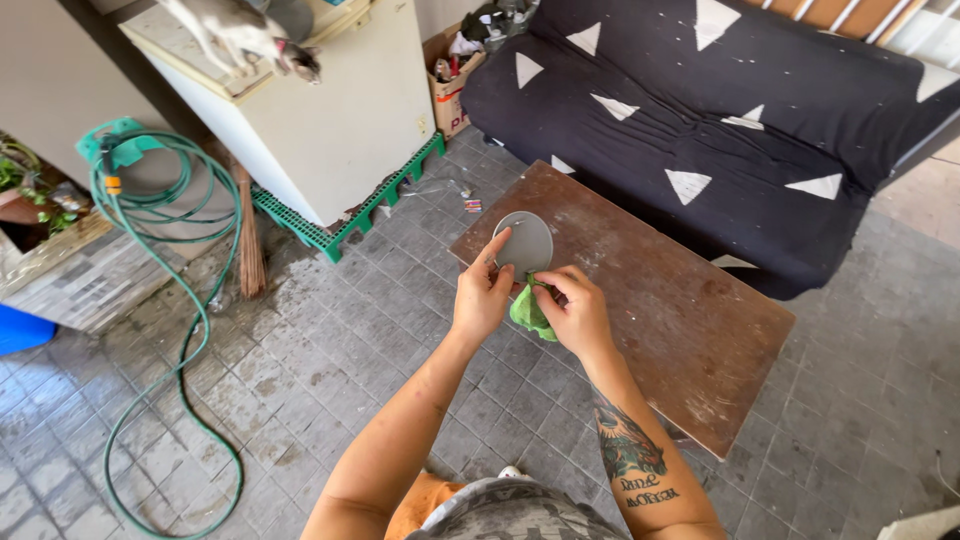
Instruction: The person cleans a white table fan by wiping the blades and the front grill with a green cloth. They also wipe the fan's control knob and the surrounding table surface. A cat is present and interacts with the fan during the process.
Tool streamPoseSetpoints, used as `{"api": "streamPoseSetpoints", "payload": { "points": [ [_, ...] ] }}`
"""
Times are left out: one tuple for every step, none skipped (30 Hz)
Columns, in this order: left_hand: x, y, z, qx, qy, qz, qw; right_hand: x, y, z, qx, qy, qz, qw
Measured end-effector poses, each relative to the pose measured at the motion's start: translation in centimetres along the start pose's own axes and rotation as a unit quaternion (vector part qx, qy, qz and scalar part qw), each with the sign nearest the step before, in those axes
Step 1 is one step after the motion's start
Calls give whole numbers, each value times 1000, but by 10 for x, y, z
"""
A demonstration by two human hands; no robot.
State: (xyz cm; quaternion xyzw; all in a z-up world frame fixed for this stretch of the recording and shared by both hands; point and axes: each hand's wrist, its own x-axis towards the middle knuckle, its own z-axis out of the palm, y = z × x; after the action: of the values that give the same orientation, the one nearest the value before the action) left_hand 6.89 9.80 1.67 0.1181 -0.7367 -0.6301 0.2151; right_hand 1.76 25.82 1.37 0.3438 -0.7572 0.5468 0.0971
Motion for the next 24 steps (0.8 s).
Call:
{"api": "streamPoseSetpoints", "payload": {
  "points": [
    [0, -1, -7, -7, 5, -2, 1000, 1, -3, 7, -4, -3, -3, 1000],
    [-1, -2, -15, -14, 10, -4, 1000, 2, -6, 13, -9, -6, -6, 1000],
    [-4, -3, -22, -21, 15, -5, 1000, 2, -9, 19, -7, -9, -11, 1000],
    [-7, -5, -29, -18, 23, -8, 1000, 2, -13, 25, -6, -13, -16, 1000],
    [-9, -6, -36, -15, 29, -11, 999, 1, -17, 30, -5, -17, -19, 1000],
    [-11, -7, -44, -12, 36, -15, 999, 2, -21, 37, -2, -25, -17, 1000],
    [-13, -8, -53, -13, 40, -17, 999, 3, -26, 45, -1, -34, -14, 999],
    [-15, -8, -62, -14, 45, -20, 999, 4, -32, 53, 1, -42, -11, 999],
    [-19, -9, -71, -15, 49, -22, 998, 2, -38, 60, -2, -48, -13, 999],
    [-24, -9, -82, -11, 50, -26, 998, -1, -44, 67, -4, -53, -15, 998],
    [-29, -9, -93, -7, 49, -31, 998, -4, -51, 76, -7, -58, -16, 998],
    [-33, -8, -105, -2, 49, -36, 998, -6, -58, 85, -12, -55, -18, 998],
    [-36, -8, -116, -3, 48, -31, 998, -8, -64, 95, -17, -52, -20, 998],
    [-39, -8, -127, -4, 48, -25, 999, -11, -70, 105, -22, -48, -22, 998],
    [-43, -7, -138, -6, 45, -18, 999, -15, -76, 114, -21, -37, -27, 999],
    [-47, -7, -150, 5, 47, -19, 999, -18, -83, 124, -20, -26, -32, 999],
    [-51, -6, -163, 16, 48, -19, 999, -21, -90, 134, -19, -14, -37, 999],
    [-54, -5, -175, 27, 48, -19, 998, -25, -96, 143, -24, 0, -32, 999],
    [-57, -4, -187, 38, 44, -13, 998, -28, -102, 152, -28, 15, -27, 999],
    [-62, -4, -199, 49, 40, -6, 998, -32, -108, 161, -32, 30, -22, 999],
    [-68, -5, -209, 60, 35, 0, 998, -37, -113, 169, -24, 34, -17, 999],
    [-73, -6, -220, 62, 21, 13, 998, -42, -118, 179, -17, 37, -13, 999],
    [-79, -7, -231, 63, 8, 26, 998, -48, -124, 188, -10, 39, -8, 999],
    [-85, -8, -241, 64, -6, 38, 997, -55, -130, 197, -15, 31, -5, 999]
  ]
}}
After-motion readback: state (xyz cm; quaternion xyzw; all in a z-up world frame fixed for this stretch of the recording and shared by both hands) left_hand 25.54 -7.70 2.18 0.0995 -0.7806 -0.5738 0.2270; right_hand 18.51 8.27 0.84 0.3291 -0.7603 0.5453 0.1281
